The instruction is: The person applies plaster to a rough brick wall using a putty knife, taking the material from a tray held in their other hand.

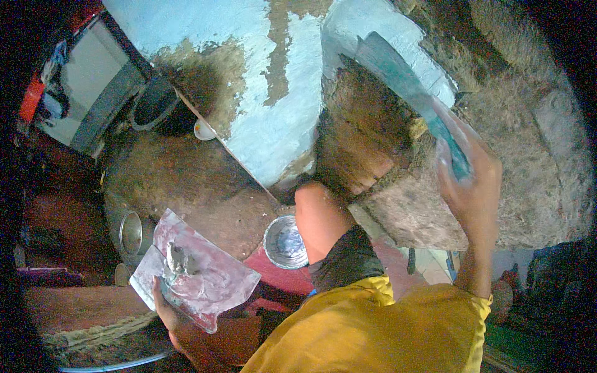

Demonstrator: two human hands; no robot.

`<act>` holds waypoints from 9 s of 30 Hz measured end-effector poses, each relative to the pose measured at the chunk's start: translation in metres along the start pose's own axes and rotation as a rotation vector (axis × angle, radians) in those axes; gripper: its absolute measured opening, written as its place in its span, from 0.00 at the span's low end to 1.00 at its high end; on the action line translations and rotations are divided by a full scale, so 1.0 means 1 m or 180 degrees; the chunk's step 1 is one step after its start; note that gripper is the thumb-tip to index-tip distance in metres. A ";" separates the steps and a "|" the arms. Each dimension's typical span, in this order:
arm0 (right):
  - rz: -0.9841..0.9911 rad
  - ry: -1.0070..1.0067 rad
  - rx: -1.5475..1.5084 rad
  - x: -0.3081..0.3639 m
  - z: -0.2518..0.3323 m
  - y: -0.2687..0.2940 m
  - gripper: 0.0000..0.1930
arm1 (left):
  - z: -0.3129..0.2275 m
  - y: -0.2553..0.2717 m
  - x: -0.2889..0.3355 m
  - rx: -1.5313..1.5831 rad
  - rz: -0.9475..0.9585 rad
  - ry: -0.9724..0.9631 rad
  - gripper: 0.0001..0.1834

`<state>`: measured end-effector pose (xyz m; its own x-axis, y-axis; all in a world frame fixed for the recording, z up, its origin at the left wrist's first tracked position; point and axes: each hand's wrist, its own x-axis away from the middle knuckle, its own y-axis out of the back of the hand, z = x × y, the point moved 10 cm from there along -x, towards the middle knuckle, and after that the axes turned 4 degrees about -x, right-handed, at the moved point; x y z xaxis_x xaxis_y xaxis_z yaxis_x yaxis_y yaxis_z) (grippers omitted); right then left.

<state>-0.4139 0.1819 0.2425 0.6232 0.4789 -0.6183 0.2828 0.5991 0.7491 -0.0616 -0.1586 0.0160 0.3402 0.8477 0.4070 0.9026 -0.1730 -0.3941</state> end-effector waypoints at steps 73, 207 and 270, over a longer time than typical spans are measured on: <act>-0.0090 -0.0025 0.0184 -0.009 0.010 0.022 0.19 | -0.004 -0.015 -0.001 0.0034 0.0148 -0.0199 0.26; 0.0351 -0.0133 0.0707 0.050 -0.023 0.088 0.23 | 0.011 -0.007 -0.011 0.0353 0.0701 0.0258 0.23; 0.0227 -0.0299 0.0117 0.030 -0.020 0.083 0.19 | 0.003 -0.017 -0.002 0.0211 0.0685 0.0112 0.26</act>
<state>-0.3861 0.2591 0.2818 0.7077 0.4563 -0.5394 0.2607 0.5409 0.7997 -0.0785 -0.1556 0.0194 0.5331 0.7766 0.3357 0.7894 -0.3137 -0.5277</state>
